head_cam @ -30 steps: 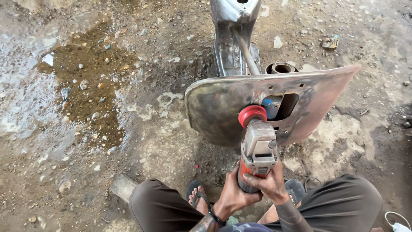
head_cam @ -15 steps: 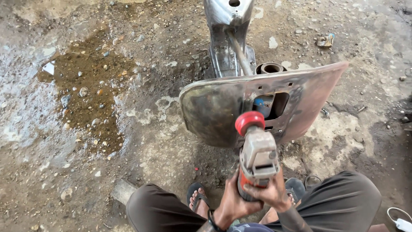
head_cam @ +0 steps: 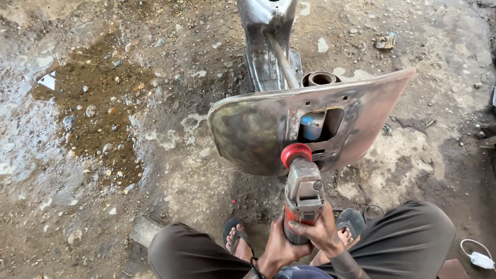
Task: Using a power angle grinder to sand and smooth the metal frame of a motorcycle.
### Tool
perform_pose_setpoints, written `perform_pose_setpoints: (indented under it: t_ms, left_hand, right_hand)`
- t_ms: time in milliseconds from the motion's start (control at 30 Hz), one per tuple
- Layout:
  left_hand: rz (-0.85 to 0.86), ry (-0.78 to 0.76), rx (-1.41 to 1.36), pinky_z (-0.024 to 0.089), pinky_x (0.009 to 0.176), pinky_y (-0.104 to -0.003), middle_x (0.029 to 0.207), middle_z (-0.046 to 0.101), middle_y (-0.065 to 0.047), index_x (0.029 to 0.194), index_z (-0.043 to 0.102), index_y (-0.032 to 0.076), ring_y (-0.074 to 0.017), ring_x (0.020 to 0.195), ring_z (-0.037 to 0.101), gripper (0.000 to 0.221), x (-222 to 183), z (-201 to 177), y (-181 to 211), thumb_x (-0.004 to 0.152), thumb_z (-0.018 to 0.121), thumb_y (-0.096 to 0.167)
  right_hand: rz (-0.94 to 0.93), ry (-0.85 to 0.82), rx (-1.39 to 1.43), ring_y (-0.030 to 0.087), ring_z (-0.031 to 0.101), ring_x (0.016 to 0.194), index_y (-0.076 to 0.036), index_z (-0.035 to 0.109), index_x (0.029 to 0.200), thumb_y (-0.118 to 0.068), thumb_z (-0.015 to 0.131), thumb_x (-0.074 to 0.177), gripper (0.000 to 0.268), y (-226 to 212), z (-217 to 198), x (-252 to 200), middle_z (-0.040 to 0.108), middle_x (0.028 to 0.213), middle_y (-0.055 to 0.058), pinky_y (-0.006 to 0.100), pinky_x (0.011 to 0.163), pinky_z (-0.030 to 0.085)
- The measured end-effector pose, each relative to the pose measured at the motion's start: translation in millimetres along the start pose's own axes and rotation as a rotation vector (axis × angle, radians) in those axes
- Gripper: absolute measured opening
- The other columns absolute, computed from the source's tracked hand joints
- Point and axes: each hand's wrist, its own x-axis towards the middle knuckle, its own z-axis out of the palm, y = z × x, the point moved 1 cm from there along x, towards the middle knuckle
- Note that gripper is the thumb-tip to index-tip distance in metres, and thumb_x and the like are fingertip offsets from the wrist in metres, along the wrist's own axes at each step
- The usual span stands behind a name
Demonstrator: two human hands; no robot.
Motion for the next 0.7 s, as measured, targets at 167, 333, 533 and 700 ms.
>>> perform_pose_setpoints:
  t_ms: [167,333,533,700]
  left_hand:
    - [-0.025,0.006,-0.001,0.061,0.065,-0.035,0.093,0.077,-0.008,0.108,0.072,0.0,-0.0153,0.08,0.069,0.052,5.4,-4.3,-5.3,0.06,0.076,0.021]
    - [-0.02,-0.035,-0.037,0.062,0.069,-0.034,0.098,0.077,-0.009,0.11,0.071,0.001,-0.0162,0.086,0.071,0.051,10.8,-9.3,3.3,0.063,0.075,0.021]
    - [0.073,-0.048,-0.012,0.064,0.069,-0.035,0.097,0.078,-0.01,0.109,0.07,0.0,-0.0192,0.081,0.073,0.051,10.4,-13.0,10.2,0.063,0.074,0.019]
    - [0.036,-0.039,-0.022,0.062,0.068,-0.035,0.097,0.077,-0.01,0.112,0.068,-0.001,-0.0185,0.083,0.072,0.054,12.6,-13.2,5.6,0.063,0.074,0.02]
  right_hand:
    - [0.042,0.002,0.064,0.024,0.08,0.085,0.001,0.076,0.107,-0.023,0.09,0.068,0.048,0.2,3.6,3.3,0.083,0.095,0.013,0.039,0.079,0.068]
    - [0.035,0.028,-0.028,0.022,0.079,0.089,-0.002,0.076,0.107,-0.021,0.09,0.066,0.047,3.8,2.0,6.3,0.082,0.097,0.01,0.037,0.081,0.066]
    - [-0.021,0.018,-0.032,0.022,0.079,0.091,-0.002,0.076,0.105,-0.023,0.09,0.068,0.045,6.0,3.2,5.7,0.081,0.099,0.009,0.038,0.08,0.067]
    - [0.019,0.05,-0.093,0.023,0.08,0.089,-0.004,0.077,0.105,-0.025,0.09,0.065,0.047,17.3,-3.5,3.8,0.082,0.097,0.01,0.038,0.08,0.067]
